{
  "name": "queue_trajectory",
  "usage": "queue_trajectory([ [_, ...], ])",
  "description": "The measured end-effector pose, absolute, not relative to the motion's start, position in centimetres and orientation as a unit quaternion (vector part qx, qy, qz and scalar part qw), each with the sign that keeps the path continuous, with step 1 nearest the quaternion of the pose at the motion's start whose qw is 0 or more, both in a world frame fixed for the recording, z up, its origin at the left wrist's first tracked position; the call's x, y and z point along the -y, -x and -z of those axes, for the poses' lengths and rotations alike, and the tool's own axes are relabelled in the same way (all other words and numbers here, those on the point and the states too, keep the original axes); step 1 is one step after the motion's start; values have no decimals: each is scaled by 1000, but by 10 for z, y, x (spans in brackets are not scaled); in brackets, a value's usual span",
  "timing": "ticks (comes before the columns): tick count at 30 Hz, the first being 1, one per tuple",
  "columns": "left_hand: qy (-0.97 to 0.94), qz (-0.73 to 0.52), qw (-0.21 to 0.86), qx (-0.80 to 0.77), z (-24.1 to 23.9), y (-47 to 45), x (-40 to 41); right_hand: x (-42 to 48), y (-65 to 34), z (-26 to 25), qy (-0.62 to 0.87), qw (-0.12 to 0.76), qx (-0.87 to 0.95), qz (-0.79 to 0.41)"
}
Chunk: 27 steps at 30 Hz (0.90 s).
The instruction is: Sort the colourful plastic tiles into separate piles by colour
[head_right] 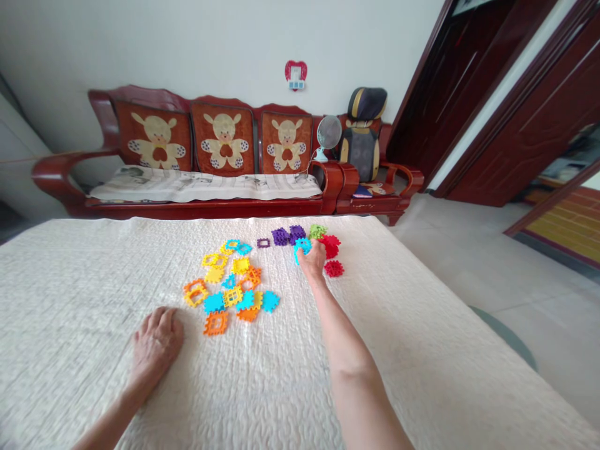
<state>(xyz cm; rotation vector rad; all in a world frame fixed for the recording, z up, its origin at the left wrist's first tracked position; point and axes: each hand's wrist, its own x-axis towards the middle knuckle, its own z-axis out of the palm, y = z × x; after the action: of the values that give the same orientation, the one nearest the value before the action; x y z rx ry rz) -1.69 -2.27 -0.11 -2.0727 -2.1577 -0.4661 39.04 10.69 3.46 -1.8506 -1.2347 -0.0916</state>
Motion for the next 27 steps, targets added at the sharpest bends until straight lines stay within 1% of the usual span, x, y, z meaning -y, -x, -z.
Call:
queue_trajectory([
  [8, 683, 161, 70, 709, 5, 18, 22, -109, -394, -21, 755, 408, 511, 46],
  [11, 683, 161, 73, 709, 5, 18, 22, -105, -393, -22, 742, 431, 510, 63],
  [15, 684, 163, 67, 708, 1, 16, 24, -82, -386, -20, 688, 492, 524, 104],
  [19, 680, 166, 62, 712, -2, 13, 25, -44, -367, 3, 651, 519, 547, 90],
  [23, 675, 168, 51, 717, -5, 11, 26, -8, -344, 32, 657, 491, 572, 30],
  [27, 667, 167, 47, 725, -9, 9, 29, 13, -329, 40, 654, 444, 612, 17],
])
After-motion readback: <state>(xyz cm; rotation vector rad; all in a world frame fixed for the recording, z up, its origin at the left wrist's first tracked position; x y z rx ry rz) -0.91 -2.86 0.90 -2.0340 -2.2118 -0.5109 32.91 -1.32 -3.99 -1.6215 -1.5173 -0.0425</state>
